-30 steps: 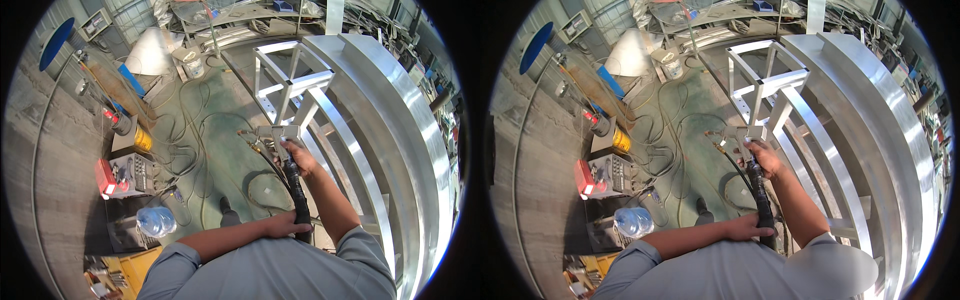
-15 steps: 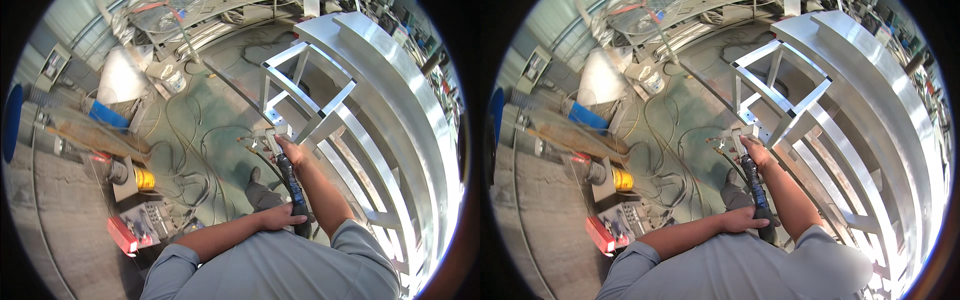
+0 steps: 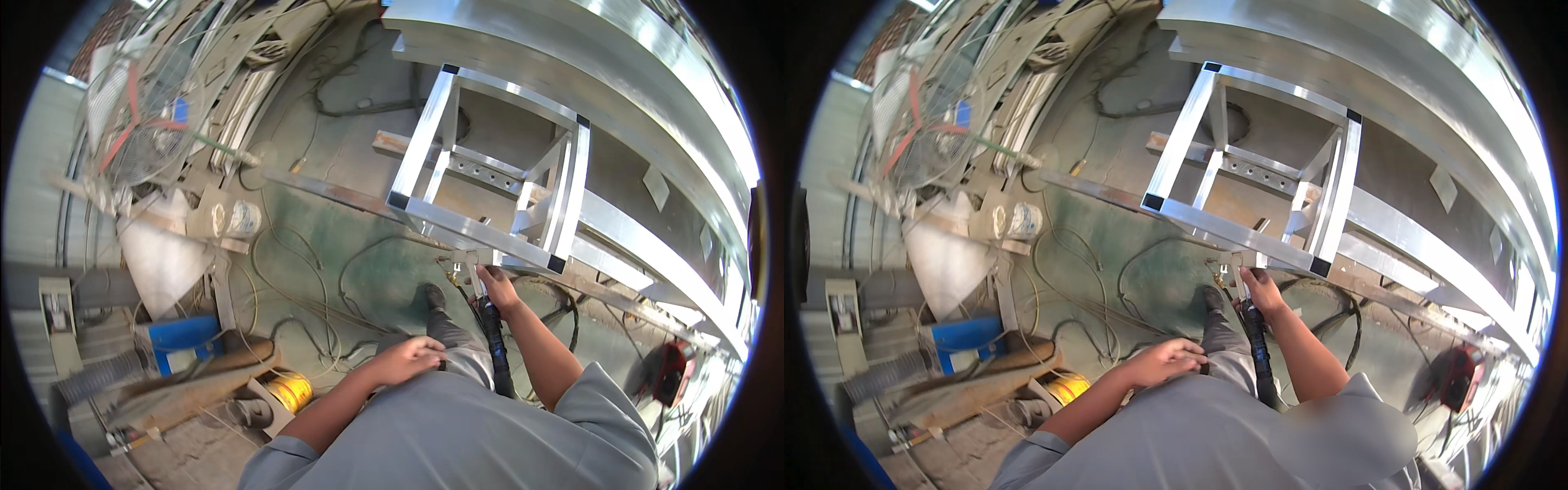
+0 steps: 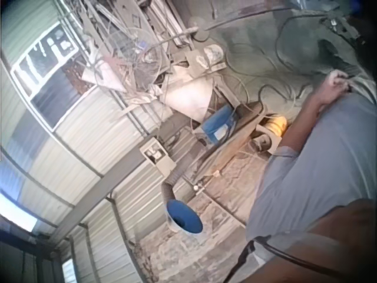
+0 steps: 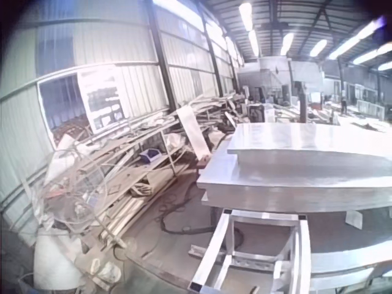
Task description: The person welds joints on a large curved metal frame using a handheld welding torch, then picks up a flat metal sheet and positions it against the frame. The person moves around the workshop to access different parts of the frame and handles the welding tool and metal components throughout.
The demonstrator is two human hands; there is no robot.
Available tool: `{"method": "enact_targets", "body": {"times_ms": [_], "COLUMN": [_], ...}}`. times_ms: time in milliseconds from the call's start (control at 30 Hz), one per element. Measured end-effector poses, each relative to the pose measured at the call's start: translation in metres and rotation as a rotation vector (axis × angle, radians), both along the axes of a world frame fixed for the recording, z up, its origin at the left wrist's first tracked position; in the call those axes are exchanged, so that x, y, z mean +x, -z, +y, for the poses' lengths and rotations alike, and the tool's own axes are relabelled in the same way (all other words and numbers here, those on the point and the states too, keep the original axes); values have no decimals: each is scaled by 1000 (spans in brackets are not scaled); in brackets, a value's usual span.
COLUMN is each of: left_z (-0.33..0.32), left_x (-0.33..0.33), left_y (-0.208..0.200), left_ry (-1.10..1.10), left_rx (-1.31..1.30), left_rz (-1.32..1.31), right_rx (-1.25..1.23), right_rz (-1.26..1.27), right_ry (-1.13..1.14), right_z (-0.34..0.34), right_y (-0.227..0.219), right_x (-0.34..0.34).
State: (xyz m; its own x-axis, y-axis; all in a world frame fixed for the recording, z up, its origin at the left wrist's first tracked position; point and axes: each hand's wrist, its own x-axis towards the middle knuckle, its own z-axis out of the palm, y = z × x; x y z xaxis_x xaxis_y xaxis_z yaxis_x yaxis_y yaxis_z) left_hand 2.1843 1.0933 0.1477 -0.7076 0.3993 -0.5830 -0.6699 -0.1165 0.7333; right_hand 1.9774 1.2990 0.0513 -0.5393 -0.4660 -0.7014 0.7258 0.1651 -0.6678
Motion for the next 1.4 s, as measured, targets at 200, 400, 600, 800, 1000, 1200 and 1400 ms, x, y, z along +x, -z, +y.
{"method": "enact_targets", "body": {"times_ms": [200,400,600,800,1000,1200,1400], "left_z": [-108,-184,-182,-146,-129,-134,-143], "left_x": [-33,-113,-202,-267,-296,-301,-301], "left_y": [-14,8,-7,-22,-40,-32,-29], "left_ry": [-129,-311,-462,-353,-244,-193,-144], "left_rx": [-40,-216,-314,-283,-350,-261,-210], "left_rz": [-84,134,258,471,272,229,231], "right_rx": [34,57,45,56,348,556,970], "right_rz": [20,132,187,246,332,547,831], "right_ry": [209,350,615,661,742,827,500], "right_z": [-25,-51,-90,-106,-95,-72,-51], "right_y": [2,30,54,75,91,104,100], "right_x": [0,-7,-31,-70,-70,-57,-69]}}
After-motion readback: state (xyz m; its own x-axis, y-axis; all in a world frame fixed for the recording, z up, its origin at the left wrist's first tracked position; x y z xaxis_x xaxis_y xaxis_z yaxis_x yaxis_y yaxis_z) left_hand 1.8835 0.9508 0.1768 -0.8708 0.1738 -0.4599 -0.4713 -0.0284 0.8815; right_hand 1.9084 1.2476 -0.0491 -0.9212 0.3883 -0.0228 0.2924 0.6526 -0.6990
